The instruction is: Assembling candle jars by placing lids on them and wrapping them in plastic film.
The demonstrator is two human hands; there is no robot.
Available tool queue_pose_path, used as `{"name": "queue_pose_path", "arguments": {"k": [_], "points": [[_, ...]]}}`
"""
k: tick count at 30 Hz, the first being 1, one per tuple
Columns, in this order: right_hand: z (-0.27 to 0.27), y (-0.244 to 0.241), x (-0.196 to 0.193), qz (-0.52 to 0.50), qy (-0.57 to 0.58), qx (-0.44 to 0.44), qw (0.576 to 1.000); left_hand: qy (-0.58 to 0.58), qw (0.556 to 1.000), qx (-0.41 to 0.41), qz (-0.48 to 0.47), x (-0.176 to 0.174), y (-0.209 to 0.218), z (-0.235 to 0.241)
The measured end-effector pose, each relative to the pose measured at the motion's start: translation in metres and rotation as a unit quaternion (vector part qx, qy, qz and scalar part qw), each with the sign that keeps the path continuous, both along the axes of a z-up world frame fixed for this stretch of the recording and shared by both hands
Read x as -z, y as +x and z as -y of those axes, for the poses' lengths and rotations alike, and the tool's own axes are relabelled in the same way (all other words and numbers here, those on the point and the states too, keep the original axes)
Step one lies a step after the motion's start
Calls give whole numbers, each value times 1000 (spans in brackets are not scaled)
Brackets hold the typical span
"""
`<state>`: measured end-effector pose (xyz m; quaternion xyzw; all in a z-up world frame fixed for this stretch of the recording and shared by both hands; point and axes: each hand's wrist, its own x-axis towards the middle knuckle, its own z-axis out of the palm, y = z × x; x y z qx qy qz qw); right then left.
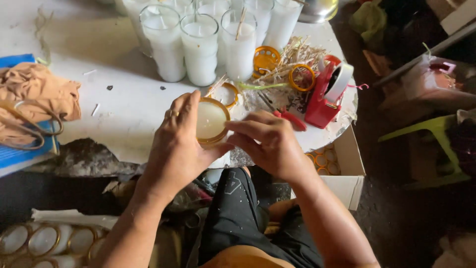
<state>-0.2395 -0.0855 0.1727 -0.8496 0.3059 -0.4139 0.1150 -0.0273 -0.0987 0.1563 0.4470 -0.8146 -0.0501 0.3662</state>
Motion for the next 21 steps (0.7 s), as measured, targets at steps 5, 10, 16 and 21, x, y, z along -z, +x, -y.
{"name": "queue_pose_path", "arguments": {"k": [5, 10, 16, 21], "points": [[-20, -22, 19, 51, 77, 110, 990, 4, 997, 63, -39, 2, 12, 10], [-9, -17, 10, 83, 33, 73, 993, 23, 992, 112, -55, -4, 17, 12], [38, -8, 13, 135, 85, 23, 987, 24, 990, 130, -58, -3, 20, 16], [58, -9, 13, 194, 262, -8, 945, 46, 971, 227, -65, -11, 30, 33]]}}
